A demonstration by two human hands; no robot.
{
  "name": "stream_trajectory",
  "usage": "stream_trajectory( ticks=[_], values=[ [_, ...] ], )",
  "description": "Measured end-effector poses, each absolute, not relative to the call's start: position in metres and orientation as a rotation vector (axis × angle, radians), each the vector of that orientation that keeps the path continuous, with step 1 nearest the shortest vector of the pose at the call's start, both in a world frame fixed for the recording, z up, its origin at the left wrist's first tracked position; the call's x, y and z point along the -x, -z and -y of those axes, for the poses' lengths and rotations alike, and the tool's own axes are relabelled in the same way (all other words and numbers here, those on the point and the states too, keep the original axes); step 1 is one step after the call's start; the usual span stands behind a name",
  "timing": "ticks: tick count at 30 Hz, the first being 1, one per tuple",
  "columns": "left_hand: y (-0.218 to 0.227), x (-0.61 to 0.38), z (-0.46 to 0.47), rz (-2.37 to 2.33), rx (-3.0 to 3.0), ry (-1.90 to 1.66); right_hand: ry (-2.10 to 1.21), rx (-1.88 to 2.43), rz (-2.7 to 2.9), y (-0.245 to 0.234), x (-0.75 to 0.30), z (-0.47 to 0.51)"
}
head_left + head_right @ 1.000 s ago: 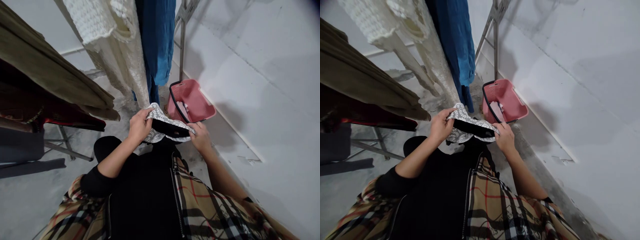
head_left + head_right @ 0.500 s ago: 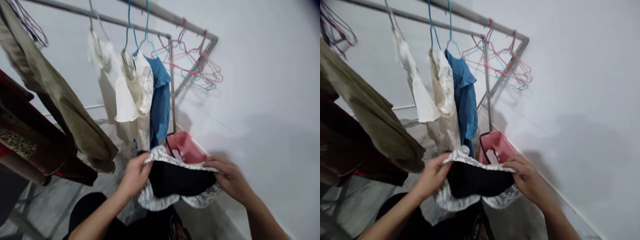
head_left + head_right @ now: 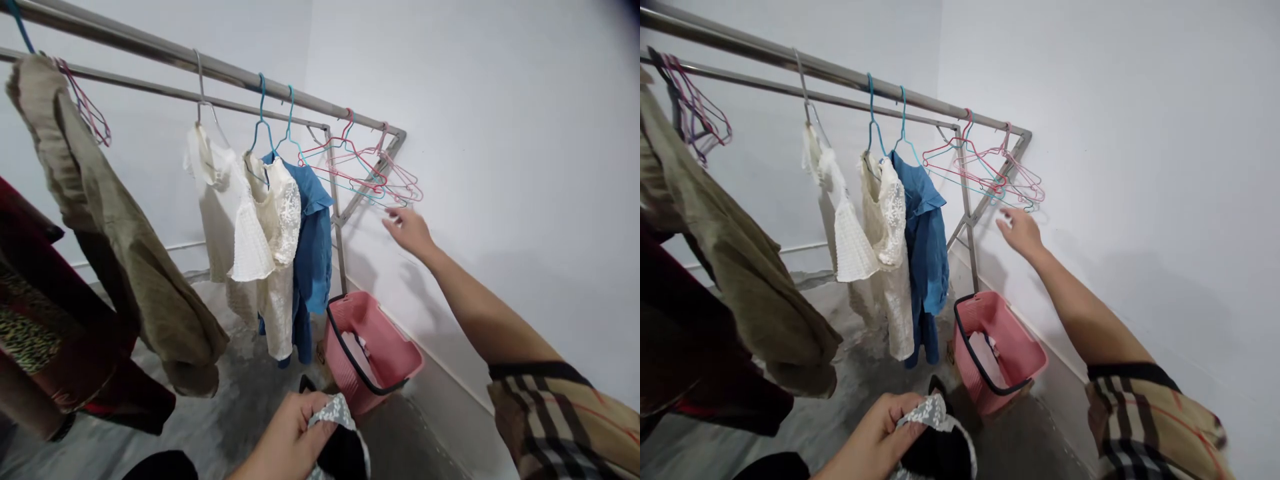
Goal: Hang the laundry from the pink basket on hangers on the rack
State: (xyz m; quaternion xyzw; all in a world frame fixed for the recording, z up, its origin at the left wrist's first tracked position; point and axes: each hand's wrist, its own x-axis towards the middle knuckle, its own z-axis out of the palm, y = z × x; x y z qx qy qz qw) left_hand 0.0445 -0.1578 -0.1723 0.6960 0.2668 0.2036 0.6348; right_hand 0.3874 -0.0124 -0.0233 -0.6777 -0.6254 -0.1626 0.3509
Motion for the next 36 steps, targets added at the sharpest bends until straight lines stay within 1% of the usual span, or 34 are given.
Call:
stream_trajectory(
  ticks=[1, 3, 7, 10, 13, 16, 21, 25, 28, 30, 33, 36],
  values=[
    [0.173, -0.044, 0.157, -0.603, -1.583, -0.462, 0.535, 1.759, 1.532, 0.008, -0.39, -0.005],
    [0.175, -0.042, 0.156, -0.598, -1.561, -0.469, 0.626, 1.823, 1.396, -0.017, -0.394, -0.035],
    [0.176, -0.04, 0.151, -0.603, -1.544, -0.495, 0.508, 1.996, 1.31, -0.045, -0.393, -0.075],
    [0.18, -0.04, 0.148, -0.593, -1.551, -0.519, 0.46, 2.029, 1.289, -0.049, -0.391, -0.091],
    [0.184, -0.039, 0.144, -0.594, -1.544, -0.516, 0.501, 1.982, 1.263, -0.048, -0.388, -0.098],
    [0.185, -0.038, 0.142, -0.621, -1.561, -0.524, 0.551, 1.894, 1.311, -0.049, -0.381, -0.103],
    [0.183, -0.039, 0.142, -0.636, -1.555, -0.538, 0.526, 1.71, 1.491, -0.061, -0.368, -0.109],
    [0.186, -0.041, 0.144, -0.681, -1.499, -0.557, 0.563, 1.527, 1.45, -0.064, -0.356, -0.102],
    [0.189, -0.04, 0.145, -0.733, -1.493, -0.61, 0.56, 1.446, 1.431, -0.049, -0.346, -0.074],
    [0.19, -0.039, 0.144, -0.766, -1.496, -0.646, 0.51, 1.408, 1.409, -0.027, -0.34, -0.042],
    [0.189, -0.037, 0.143, -0.807, -1.469, -0.684, 0.357, 1.29, 1.336, 0.021, -0.334, 0.024],
    [0.186, -0.036, 0.142, -0.851, -1.41, -0.708, 0.251, 1.18, 1.145, 0.083, -0.329, 0.093]
  ],
)
